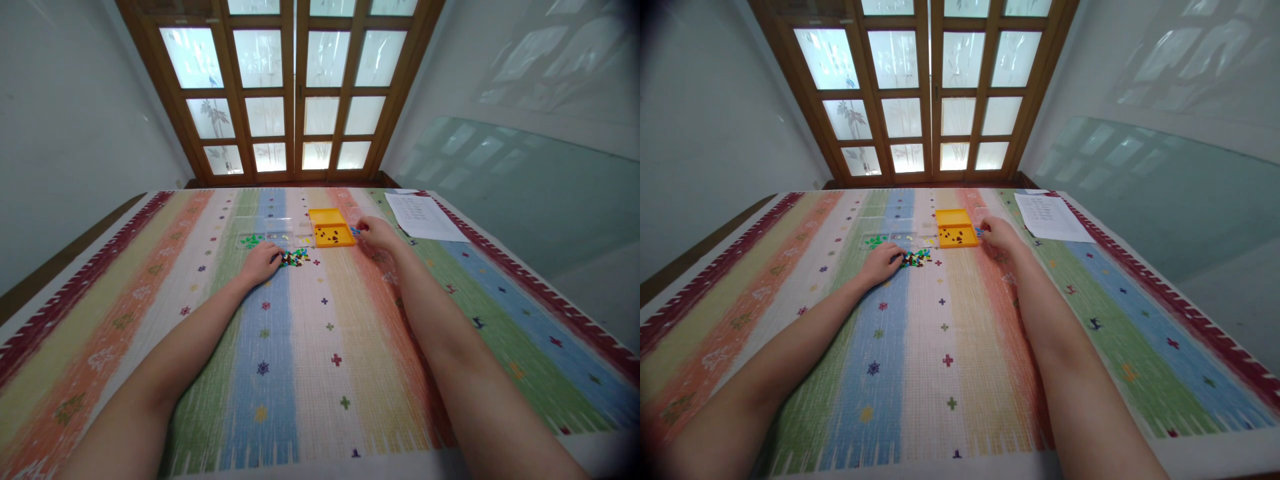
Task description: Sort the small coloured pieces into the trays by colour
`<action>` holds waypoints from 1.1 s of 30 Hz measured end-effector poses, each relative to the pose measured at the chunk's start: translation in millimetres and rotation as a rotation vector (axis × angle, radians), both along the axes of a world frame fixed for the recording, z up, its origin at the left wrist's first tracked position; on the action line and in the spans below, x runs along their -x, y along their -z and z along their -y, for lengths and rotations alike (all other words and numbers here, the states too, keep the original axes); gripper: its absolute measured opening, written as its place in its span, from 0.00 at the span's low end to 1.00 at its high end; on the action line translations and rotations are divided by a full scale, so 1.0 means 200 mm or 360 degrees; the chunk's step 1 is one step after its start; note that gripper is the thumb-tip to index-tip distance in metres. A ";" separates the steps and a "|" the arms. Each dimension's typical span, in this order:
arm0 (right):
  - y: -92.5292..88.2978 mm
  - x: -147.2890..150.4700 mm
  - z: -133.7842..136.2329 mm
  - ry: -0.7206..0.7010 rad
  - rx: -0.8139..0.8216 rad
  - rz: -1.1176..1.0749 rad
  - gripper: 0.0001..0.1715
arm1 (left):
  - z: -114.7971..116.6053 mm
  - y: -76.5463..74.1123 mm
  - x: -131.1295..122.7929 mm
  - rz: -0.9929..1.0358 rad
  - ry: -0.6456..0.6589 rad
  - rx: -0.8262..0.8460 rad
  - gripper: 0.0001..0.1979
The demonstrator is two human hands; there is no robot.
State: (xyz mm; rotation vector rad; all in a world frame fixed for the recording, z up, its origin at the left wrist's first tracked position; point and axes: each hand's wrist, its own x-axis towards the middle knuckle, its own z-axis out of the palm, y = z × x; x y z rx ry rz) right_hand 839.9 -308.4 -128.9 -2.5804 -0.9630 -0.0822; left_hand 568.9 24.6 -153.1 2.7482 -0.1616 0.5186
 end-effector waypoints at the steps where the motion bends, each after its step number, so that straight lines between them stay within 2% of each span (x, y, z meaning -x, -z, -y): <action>1: -0.02 0.03 -0.02 0.0017 -0.0055 0.0035 0.15 | 0.00 0.00 0.00 -0.0004 -0.0002 0.0002 0.13; 3: -0.04 0.10 -0.08 -0.0008 -0.0149 0.0072 0.15 | 0.00 0.00 0.00 -0.0009 -0.0007 0.0008 0.13; 7: -0.03 0.33 -0.27 -0.0293 -0.0283 0.0072 0.15 | -0.01 0.01 0.00 -0.0003 0.0010 0.0011 0.13; 10: 0.01 0.49 -0.38 -0.0577 -0.0220 0.0018 0.16 | -0.01 0.01 0.00 -0.0005 0.0030 0.0002 0.13; 14: 0.06 0.62 -0.45 -0.0651 -0.0103 0.0042 0.19 | -0.02 0.01 0.00 -0.0015 0.0025 -0.0022 0.13; 18: 0.10 0.66 -0.46 -0.0587 -0.0018 0.0116 0.21 | -0.01 0.01 0.00 -0.0001 0.0023 -0.0008 0.13; 23: 0.09 0.67 -0.47 -0.0504 0.0087 0.0173 0.18 | 0.00 0.00 0.00 -0.0004 0.0014 -0.0004 0.13; 33: 0.08 0.64 -0.43 -0.0545 0.0053 0.0118 0.12 | 0.00 0.01 0.00 -0.0010 -0.0012 -0.0010 0.13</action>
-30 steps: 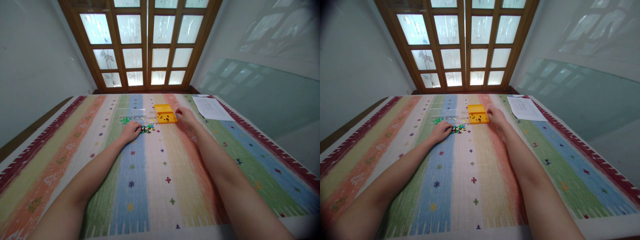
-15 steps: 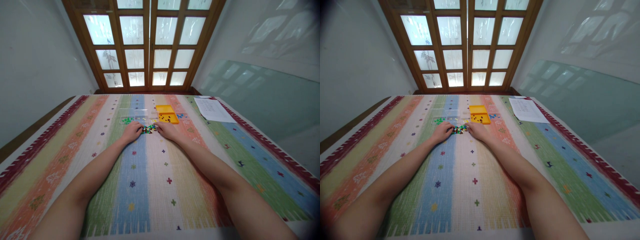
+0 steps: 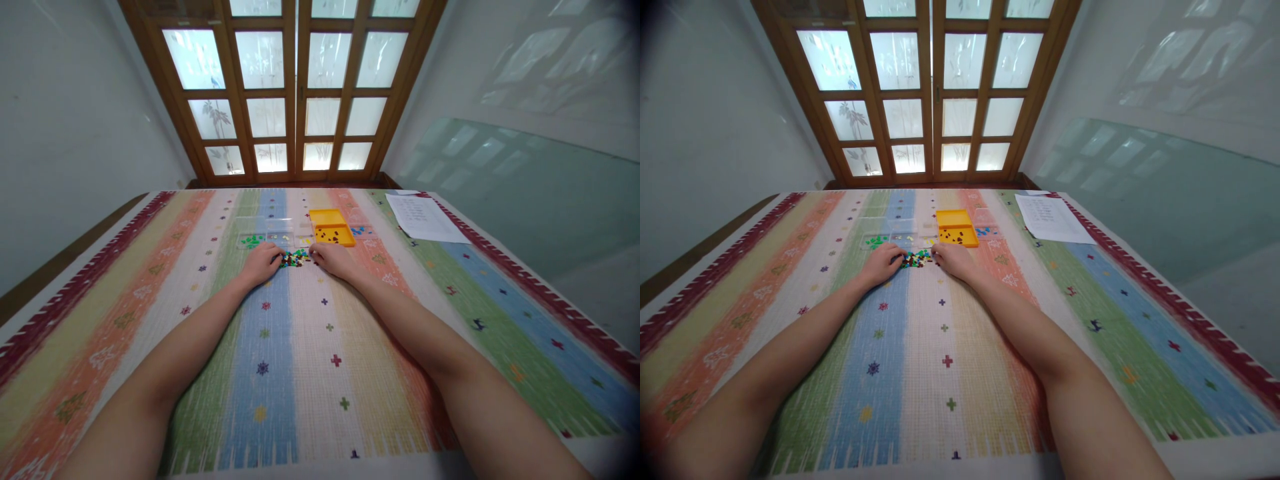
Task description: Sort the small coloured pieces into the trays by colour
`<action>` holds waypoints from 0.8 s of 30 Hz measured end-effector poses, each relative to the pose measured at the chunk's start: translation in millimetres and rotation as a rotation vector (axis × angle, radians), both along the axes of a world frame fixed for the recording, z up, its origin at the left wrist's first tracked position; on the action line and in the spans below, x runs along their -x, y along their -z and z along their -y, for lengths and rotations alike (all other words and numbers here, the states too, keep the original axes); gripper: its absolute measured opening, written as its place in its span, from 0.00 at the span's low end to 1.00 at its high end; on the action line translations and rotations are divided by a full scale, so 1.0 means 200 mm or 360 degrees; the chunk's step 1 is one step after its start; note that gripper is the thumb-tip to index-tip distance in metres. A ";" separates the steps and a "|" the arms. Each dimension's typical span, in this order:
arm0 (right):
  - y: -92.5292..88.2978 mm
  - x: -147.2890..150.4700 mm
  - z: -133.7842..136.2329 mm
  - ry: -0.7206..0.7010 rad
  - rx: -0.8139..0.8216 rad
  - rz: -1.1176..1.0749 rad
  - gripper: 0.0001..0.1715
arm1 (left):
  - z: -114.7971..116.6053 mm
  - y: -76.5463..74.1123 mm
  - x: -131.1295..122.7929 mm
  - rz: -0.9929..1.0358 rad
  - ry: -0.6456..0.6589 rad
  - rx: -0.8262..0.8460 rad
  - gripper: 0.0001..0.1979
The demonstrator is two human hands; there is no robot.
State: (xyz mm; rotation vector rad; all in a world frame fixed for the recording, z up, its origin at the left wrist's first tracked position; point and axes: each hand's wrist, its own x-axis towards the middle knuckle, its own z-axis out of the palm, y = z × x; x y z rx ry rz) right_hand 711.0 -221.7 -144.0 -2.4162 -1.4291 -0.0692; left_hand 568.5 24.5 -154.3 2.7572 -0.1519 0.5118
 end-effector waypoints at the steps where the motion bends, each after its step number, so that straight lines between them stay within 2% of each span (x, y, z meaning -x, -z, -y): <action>1: 0.00 0.00 0.00 0.0012 0.0007 0.0002 0.12 | 0.00 0.00 0.00 0.0005 -0.0015 -0.0001 0.13; 5: 0.00 -0.01 0.00 0.0020 0.0010 0.0020 0.12 | 0.00 0.00 0.00 0.0019 -0.0057 0.0008 0.13; 9: 0.00 -0.06 0.02 0.0105 -0.0210 0.0054 0.13 | 0.00 0.00 0.00 -0.0009 -0.0002 -0.0007 0.14; 12: -0.01 -0.14 0.07 0.0321 -0.0419 0.0048 0.14 | 0.00 0.00 0.00 -0.0030 0.0032 -0.0029 0.16; 16: -0.03 -0.27 0.17 0.0655 -0.0561 0.0053 0.15 | 0.00 0.01 -0.01 -0.0026 0.0000 -0.0057 0.17; 24: 0.03 -0.51 0.36 0.1173 -0.0579 0.0173 0.13 | -0.02 0.04 -0.01 0.0051 -0.0146 -0.0041 0.15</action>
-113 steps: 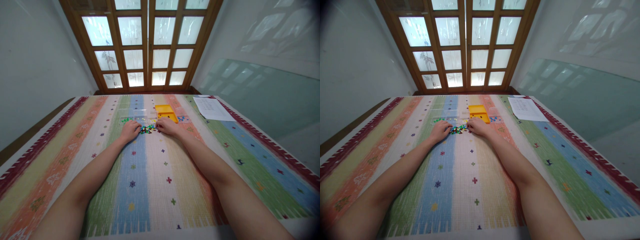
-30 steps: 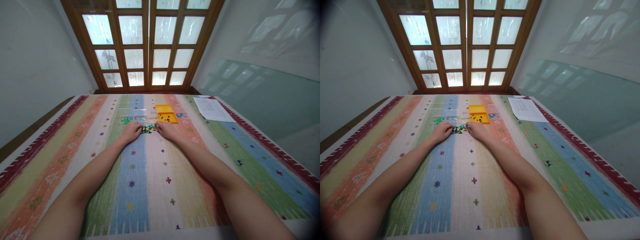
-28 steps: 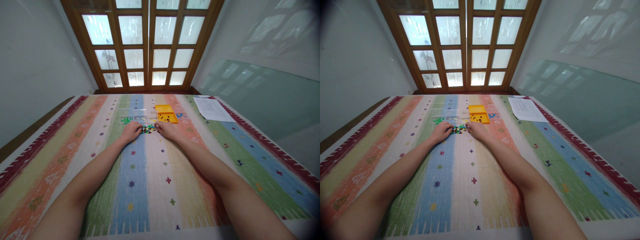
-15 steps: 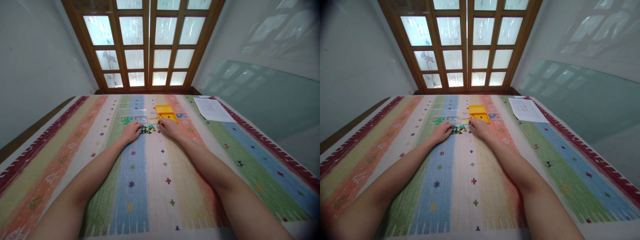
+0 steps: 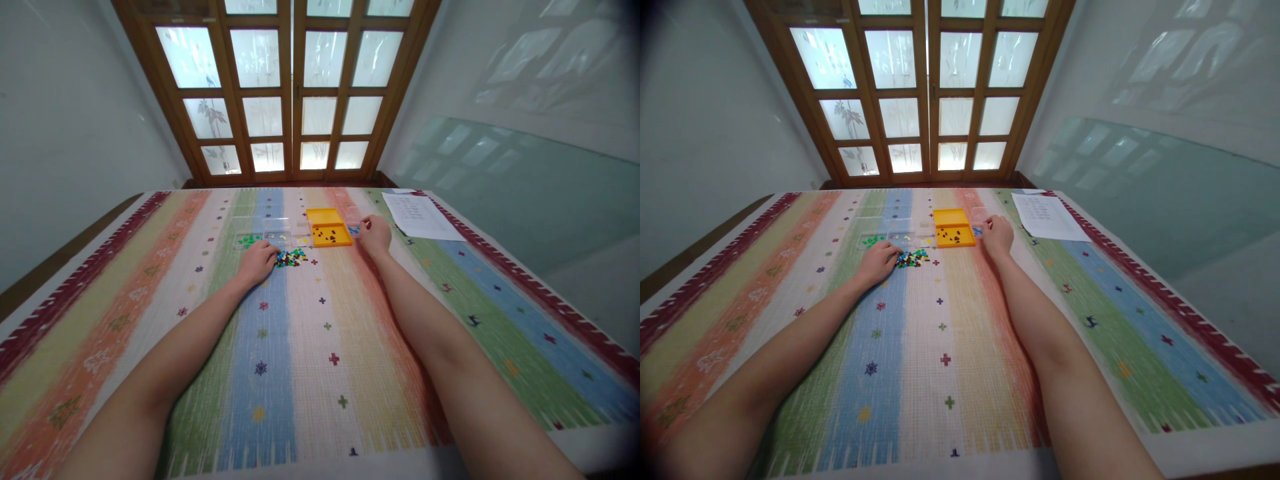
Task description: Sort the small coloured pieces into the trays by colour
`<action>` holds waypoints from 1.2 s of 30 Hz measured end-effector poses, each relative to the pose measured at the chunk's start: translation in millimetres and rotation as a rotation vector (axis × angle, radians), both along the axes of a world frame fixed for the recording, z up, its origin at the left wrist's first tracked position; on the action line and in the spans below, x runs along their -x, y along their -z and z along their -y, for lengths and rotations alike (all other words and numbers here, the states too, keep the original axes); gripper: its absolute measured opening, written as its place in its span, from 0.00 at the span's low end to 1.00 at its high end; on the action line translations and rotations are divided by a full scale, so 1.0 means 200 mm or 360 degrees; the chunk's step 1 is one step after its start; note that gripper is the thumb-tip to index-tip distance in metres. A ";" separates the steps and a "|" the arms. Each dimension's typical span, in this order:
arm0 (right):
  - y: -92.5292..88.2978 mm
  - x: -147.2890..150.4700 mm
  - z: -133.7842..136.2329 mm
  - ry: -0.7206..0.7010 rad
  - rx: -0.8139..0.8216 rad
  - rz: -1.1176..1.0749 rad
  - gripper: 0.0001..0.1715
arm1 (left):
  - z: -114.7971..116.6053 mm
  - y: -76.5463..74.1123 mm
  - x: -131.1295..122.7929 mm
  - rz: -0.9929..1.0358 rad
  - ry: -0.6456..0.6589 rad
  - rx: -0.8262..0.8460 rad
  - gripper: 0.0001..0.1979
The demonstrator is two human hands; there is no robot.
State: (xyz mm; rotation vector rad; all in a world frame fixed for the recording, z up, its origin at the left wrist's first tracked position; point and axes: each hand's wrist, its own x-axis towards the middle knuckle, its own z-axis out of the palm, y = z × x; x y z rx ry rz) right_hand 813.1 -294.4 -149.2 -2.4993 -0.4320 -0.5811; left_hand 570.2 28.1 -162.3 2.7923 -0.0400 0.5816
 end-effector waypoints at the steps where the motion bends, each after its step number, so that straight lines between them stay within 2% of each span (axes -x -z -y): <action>1: 0.01 -0.01 0.01 0.0035 0.0002 -0.0017 0.14 | 0.00 0.00 0.00 0.0014 -0.0022 0.0006 0.15; 8: 0.06 -0.04 0.00 -0.0023 -0.0013 -0.0120 0.14 | -0.01 0.01 0.01 0.0071 -0.0175 0.0008 0.12; 19: 0.11 -0.05 -0.03 -0.0064 -0.0151 0.0063 0.11 | 0.01 -0.05 0.03 -0.0164 -0.0410 0.0012 0.08; 25: 0.10 -0.02 -0.08 -0.0238 -0.0191 0.0154 0.10 | 0.00 -0.05 0.02 -0.0094 -0.0421 0.0070 0.08; 30: 0.08 0.05 -0.13 -0.0427 -0.0241 0.0174 0.10 | -0.06 -0.06 0.01 0.0055 -0.0568 0.0179 0.10; 36: 0.03 0.18 -0.20 -0.0653 -0.0190 0.0143 0.10 | -0.22 -0.05 0.00 0.0167 -0.0746 0.0209 0.11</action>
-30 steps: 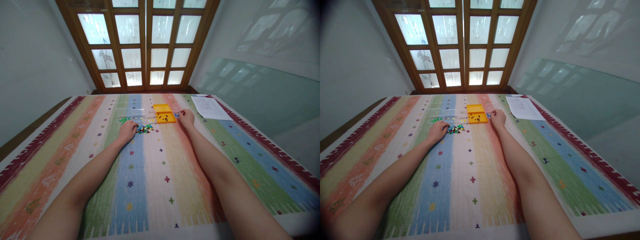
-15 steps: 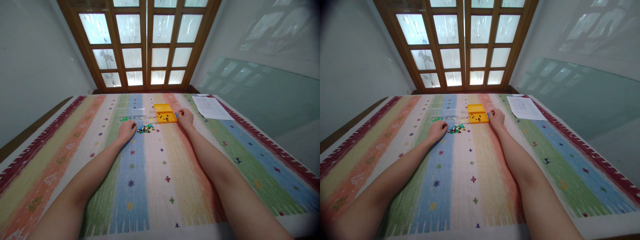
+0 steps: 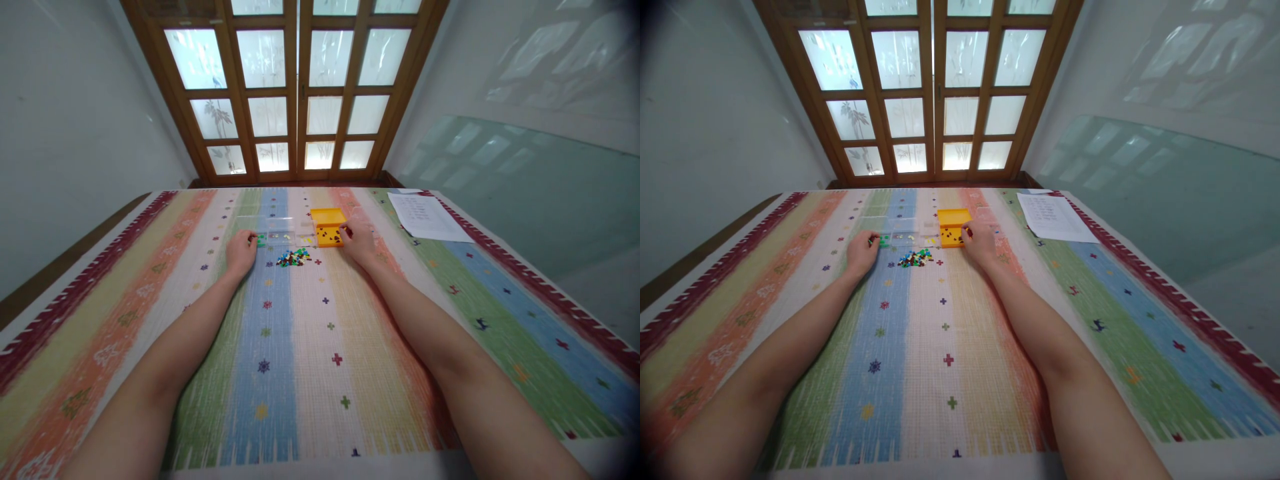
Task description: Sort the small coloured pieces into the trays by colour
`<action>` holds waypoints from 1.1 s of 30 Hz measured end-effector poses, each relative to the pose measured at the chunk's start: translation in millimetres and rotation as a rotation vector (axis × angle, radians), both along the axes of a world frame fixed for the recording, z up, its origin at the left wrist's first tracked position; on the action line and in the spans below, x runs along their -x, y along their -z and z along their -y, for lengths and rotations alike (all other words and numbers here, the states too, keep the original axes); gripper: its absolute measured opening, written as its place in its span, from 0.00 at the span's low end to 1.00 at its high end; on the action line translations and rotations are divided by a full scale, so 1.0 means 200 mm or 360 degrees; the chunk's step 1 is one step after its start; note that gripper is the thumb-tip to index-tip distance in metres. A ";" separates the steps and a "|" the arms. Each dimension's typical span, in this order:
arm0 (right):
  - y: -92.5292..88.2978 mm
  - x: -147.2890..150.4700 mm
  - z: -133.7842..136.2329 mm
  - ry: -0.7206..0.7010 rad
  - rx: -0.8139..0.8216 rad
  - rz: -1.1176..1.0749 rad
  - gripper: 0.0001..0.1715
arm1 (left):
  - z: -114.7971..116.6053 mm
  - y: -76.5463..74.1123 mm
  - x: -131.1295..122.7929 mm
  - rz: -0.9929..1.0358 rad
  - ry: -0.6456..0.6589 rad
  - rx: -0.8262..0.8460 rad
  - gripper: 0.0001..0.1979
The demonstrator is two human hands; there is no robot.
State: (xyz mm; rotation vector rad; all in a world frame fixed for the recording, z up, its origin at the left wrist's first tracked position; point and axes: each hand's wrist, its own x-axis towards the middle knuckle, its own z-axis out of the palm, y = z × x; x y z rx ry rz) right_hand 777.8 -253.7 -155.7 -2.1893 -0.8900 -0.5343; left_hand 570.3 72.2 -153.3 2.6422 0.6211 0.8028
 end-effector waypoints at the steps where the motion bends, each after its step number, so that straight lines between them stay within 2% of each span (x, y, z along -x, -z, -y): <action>1: -0.01 0.03 -0.01 -0.0052 0.0013 -0.0016 0.11 | -0.02 0.00 0.00 -0.0005 -0.0031 -0.0002 0.11; 6: -0.05 0.16 -0.09 -0.0365 0.0133 -0.0112 0.13 | -0.07 0.00 0.00 -0.0033 -0.0146 -0.0038 0.11; 13: -0.05 0.30 -0.17 -0.0676 0.0592 -0.0176 0.17 | -0.07 0.00 0.00 -0.0022 -0.0173 -0.0057 0.12; 16: -0.04 0.32 -0.18 -0.0683 0.0737 -0.0145 0.18 | -0.05 0.01 0.00 0.0001 -0.0127 -0.0065 0.12; 20: -0.04 0.32 -0.18 -0.0590 0.0786 -0.0126 0.17 | 0.02 0.00 -0.01 0.0000 0.0012 -0.0073 0.12; 26: -0.05 0.32 -0.18 -0.0553 0.0688 -0.0117 0.10 | 0.13 -0.02 -0.01 -0.0046 0.0328 -0.0074 0.12; 33: -0.04 0.30 -0.19 -0.0545 0.0522 -0.0059 0.07 | 0.16 -0.02 0.00 -0.0134 0.0435 -0.0021 0.12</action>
